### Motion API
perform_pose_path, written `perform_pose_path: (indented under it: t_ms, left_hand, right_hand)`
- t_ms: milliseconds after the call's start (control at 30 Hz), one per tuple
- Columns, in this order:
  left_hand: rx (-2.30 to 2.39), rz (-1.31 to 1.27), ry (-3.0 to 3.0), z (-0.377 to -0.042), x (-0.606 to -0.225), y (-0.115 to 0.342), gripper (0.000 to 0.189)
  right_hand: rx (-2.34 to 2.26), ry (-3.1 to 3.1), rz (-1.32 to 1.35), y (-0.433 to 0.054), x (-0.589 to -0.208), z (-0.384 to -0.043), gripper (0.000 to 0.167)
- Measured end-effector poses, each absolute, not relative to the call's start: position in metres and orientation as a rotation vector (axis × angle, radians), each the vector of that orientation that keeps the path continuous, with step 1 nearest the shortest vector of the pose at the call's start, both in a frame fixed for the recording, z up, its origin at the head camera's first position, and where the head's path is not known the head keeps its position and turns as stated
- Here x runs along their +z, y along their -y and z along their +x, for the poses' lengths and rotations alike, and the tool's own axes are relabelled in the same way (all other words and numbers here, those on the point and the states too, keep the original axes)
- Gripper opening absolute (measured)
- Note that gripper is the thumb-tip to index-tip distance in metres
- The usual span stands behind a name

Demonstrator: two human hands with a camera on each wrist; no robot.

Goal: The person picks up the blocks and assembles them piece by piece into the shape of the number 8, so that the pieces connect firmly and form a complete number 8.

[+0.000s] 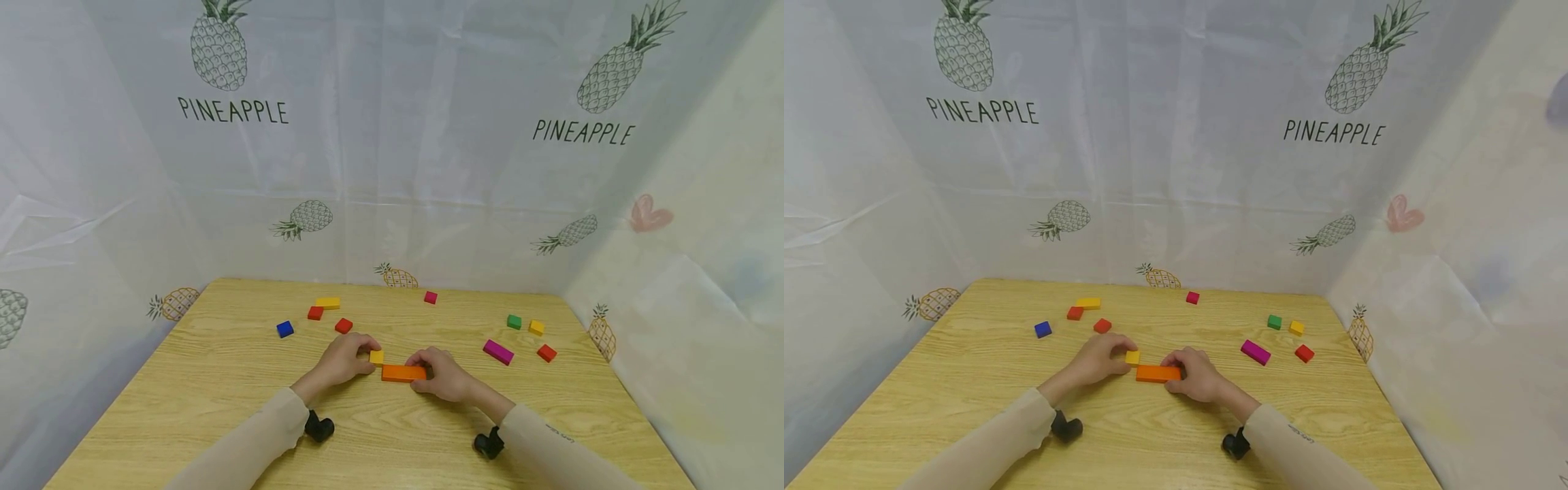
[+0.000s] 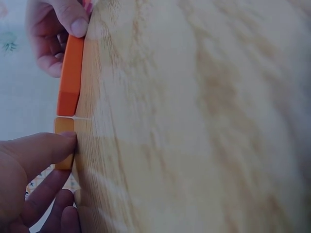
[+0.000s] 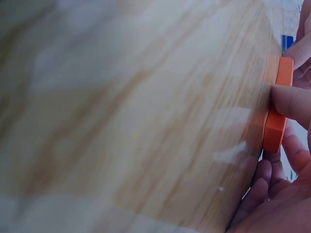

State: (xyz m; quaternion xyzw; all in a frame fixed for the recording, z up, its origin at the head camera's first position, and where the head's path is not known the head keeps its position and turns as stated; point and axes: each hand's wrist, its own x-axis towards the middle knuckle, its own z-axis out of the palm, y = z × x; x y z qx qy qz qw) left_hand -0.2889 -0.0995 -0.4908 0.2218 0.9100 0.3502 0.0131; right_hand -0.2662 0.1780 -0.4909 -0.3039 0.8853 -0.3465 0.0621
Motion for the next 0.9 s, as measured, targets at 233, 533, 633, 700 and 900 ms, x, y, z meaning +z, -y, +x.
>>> perform_pose_path:
  t_ms: [233,533,633,700,900]
  left_hand:
    - [1.095,0.701,-2.822,-0.291,-0.491,0.1,0.033]
    - [1.087,0.705,-2.809,-0.292,-0.491,0.102,0.035]
    - [1.094,0.715,-2.803,-0.293,-0.49,0.104,0.036]
    - [1.108,0.717,-2.801,-0.295,-0.488,0.107,0.037]
    - [1.105,0.684,-2.84,-0.305,-0.48,0.118,0.039]
  right_hand:
    - [-1.046,-2.681,-0.924,-0.177,-0.49,-0.266,0.022]
    - [-1.046,-2.687,-0.938,-0.178,-0.491,-0.266,0.022]
    - [-1.034,-2.689,-0.925,-0.178,-0.491,-0.266,0.023]
    - [-1.032,-2.689,-0.927,-0.178,-0.491,-0.266,0.023]
    - [-1.031,-2.693,-0.936,-0.178,-0.492,-0.267,0.023]
